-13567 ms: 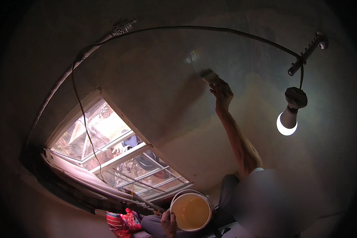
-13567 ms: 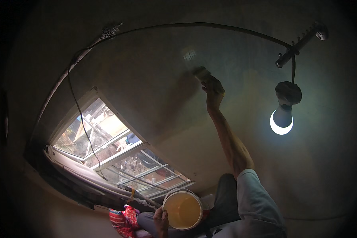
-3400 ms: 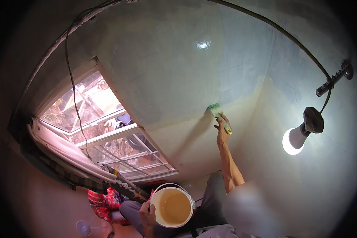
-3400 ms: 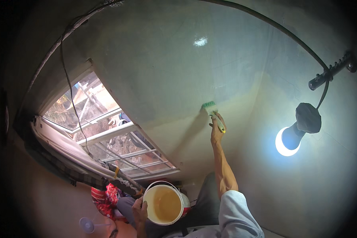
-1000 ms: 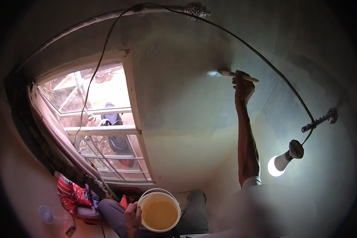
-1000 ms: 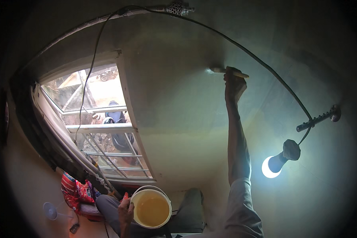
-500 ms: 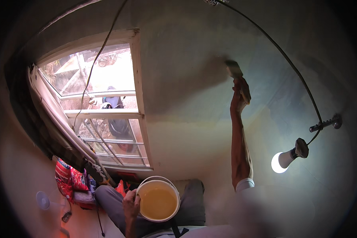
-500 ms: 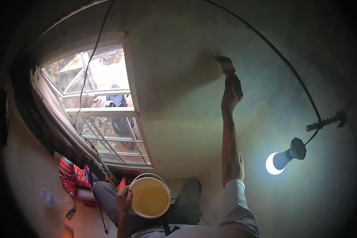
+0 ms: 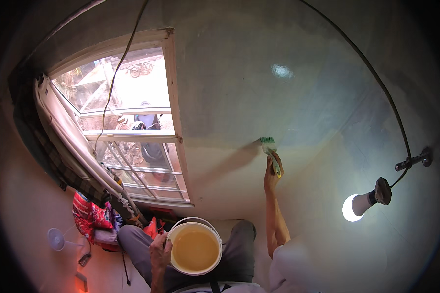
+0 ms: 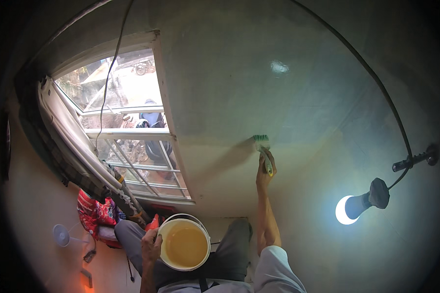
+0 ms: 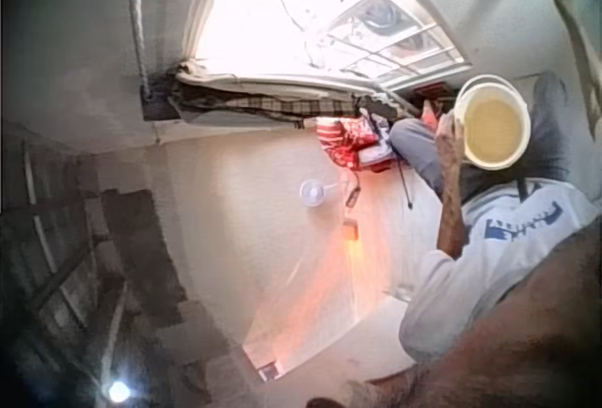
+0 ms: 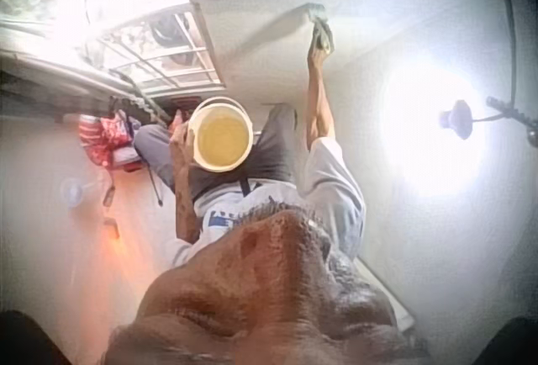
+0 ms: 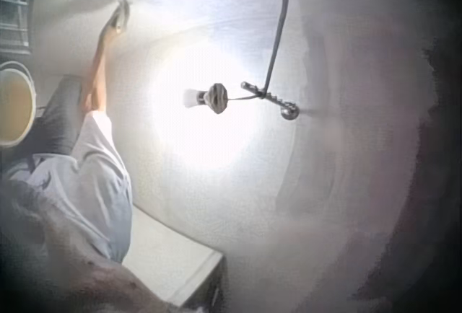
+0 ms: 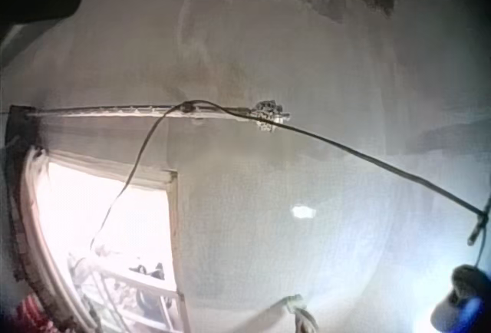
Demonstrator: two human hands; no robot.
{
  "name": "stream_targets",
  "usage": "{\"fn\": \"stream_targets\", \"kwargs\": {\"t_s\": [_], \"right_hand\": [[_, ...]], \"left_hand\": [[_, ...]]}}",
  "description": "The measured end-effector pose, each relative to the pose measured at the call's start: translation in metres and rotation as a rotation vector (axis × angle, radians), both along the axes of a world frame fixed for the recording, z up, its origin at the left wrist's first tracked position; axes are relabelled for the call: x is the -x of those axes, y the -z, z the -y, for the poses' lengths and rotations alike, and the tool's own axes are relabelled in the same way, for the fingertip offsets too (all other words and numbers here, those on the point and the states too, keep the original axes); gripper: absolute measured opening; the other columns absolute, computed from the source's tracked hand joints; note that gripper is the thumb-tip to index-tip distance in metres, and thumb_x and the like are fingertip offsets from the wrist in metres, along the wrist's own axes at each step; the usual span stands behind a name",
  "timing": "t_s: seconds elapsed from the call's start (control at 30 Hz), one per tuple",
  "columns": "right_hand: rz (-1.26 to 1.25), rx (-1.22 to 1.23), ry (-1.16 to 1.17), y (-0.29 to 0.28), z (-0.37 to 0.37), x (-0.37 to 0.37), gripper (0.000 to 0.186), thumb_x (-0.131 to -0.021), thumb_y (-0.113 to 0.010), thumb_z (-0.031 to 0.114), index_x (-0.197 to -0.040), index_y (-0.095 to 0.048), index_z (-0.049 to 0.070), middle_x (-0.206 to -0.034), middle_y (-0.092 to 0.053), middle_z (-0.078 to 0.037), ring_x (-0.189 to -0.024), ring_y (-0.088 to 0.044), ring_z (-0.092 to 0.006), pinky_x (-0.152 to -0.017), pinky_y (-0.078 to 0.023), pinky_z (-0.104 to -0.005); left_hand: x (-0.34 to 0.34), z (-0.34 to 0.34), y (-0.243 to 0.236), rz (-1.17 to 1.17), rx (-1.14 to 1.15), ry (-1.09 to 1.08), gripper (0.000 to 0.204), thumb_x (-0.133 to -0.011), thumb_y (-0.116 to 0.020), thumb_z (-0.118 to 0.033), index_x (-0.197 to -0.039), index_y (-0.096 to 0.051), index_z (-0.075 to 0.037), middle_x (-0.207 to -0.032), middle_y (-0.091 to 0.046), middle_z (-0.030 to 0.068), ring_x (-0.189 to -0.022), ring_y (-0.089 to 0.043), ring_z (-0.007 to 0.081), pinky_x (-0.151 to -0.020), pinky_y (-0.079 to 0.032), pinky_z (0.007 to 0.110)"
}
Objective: The person sits on the floor and paints the ceiling using a paintbrush and a bucket of yellow paint. They repeatedly dip the brush into the bucket and apply paint to the ceiling surface.
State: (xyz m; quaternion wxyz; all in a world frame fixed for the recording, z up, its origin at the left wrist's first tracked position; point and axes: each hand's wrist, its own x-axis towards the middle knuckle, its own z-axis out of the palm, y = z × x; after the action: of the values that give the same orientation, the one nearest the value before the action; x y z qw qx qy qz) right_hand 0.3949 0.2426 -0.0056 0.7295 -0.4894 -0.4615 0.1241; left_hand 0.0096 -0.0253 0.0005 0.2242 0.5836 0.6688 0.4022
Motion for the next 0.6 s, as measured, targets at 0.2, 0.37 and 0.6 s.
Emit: {"fn": "stream_targets", "kwargs": {"t_s": [0.2,0.37,0.6], "right_hand": [[0.005,0.219,0.087,0.043,0.002,-0.011,0.029,-0.096,-0.066,0.019,-0.113,-0.066,-0.004,-0.098,-0.070,-0.011,-0.089,-0.062,-0.0154,-0.080,-0.050,-0.0274],[-0.025,0.317,0.101,0.071,0.023,-0.009,0.034,-0.094,-0.066,0.028,-0.106,-0.068,-0.004,-0.079,-0.067,-0.008,-0.073,-0.062,-0.0140,-0.071,-0.051,-0.0287],[-0.367,0.276,-0.138,0.040,0.111,0.028,0.019,-0.095,-0.060,0.019,-0.101,-0.058,0.001,-0.078,-0.062,-0.006,-0.064,-0.058,-0.0122,-0.059,-0.048,-0.0270]], "left_hand": [[-0.001,-0.002,-0.001,-0.009,0.027,0.000,0.021,-0.083,-0.061,-0.004,-0.103,-0.068,-0.004,-0.077,-0.058,0.0147,-0.069,-0.060,0.0293,-0.064,-0.048,0.038],[-0.003,-0.002,-0.003,-0.005,0.033,-0.008,0.021,-0.084,-0.060,-0.005,-0.104,-0.068,-0.004,-0.078,-0.059,0.0147,-0.069,-0.060,0.0291,-0.066,-0.048,0.038],[-0.003,-0.001,-0.007,0.043,0.061,-0.007,0.024,-0.085,-0.058,-0.005,-0.108,-0.068,-0.003,-0.080,-0.059,0.0144,-0.070,-0.059,0.0283,-0.067,-0.048,0.038]]}}
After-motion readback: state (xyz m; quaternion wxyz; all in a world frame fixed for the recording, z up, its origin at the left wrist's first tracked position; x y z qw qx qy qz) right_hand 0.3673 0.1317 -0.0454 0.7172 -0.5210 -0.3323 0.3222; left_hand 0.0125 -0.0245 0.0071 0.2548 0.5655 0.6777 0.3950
